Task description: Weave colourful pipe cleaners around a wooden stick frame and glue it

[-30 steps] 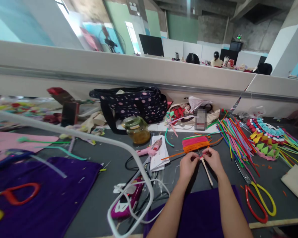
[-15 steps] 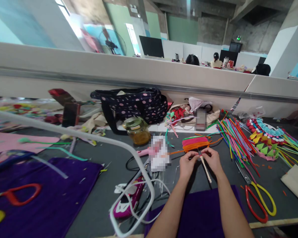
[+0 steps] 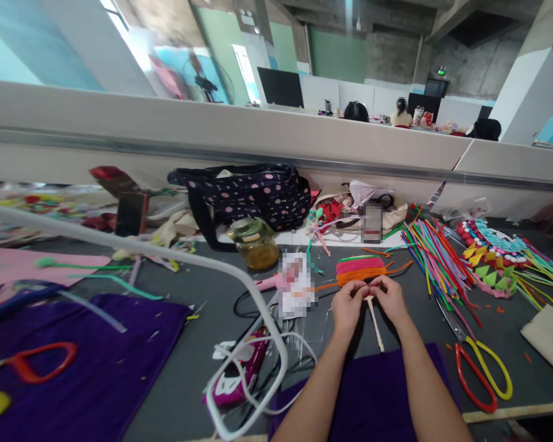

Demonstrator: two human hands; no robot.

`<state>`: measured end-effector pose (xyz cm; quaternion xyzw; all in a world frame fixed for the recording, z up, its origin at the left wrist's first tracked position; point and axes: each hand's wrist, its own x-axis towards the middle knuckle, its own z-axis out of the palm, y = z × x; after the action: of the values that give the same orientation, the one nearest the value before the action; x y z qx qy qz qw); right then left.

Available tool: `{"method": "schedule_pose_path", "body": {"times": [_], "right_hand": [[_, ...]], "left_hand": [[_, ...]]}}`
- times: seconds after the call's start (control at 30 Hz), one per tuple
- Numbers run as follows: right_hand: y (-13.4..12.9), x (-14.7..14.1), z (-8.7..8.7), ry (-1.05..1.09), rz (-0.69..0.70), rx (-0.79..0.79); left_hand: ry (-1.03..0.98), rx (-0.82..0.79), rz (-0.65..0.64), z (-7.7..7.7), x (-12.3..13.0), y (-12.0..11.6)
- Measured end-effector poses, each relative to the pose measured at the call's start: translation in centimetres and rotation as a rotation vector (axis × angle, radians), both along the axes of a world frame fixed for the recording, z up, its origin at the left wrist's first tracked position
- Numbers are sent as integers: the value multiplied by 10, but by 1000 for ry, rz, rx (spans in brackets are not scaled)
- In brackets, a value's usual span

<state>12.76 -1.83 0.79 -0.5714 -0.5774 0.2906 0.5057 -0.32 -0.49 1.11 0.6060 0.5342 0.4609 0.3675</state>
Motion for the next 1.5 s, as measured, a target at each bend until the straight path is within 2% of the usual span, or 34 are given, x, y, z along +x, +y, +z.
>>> {"method": "schedule_pose_path", "body": {"times": [0.23, 0.4, 0.63, 0.83, 1.0, 1.2, 1.5], "right_hand": [[-5, -4, 7, -127, -59, -17], [-6, -9, 9, -74, -90, -20], [-6, -14, 9, 33, -96, 9], [-4, -9, 11, 14, -27, 10], [0, -5, 4, 33, 12, 36], [1, -5, -3, 28, 13, 22], [-2, -4, 6, 11, 71, 40]], "left_hand": [[88, 1, 76, 4, -1, -4], [110, -4, 106, 7, -2, -4], [40, -44, 120, 5, -2, -3], [35, 1, 61, 2, -2, -3], [-2, 15, 1, -1, 0, -2], [53, -18, 15, -1, -1, -3], [125, 10, 19, 6, -3, -5]]}}
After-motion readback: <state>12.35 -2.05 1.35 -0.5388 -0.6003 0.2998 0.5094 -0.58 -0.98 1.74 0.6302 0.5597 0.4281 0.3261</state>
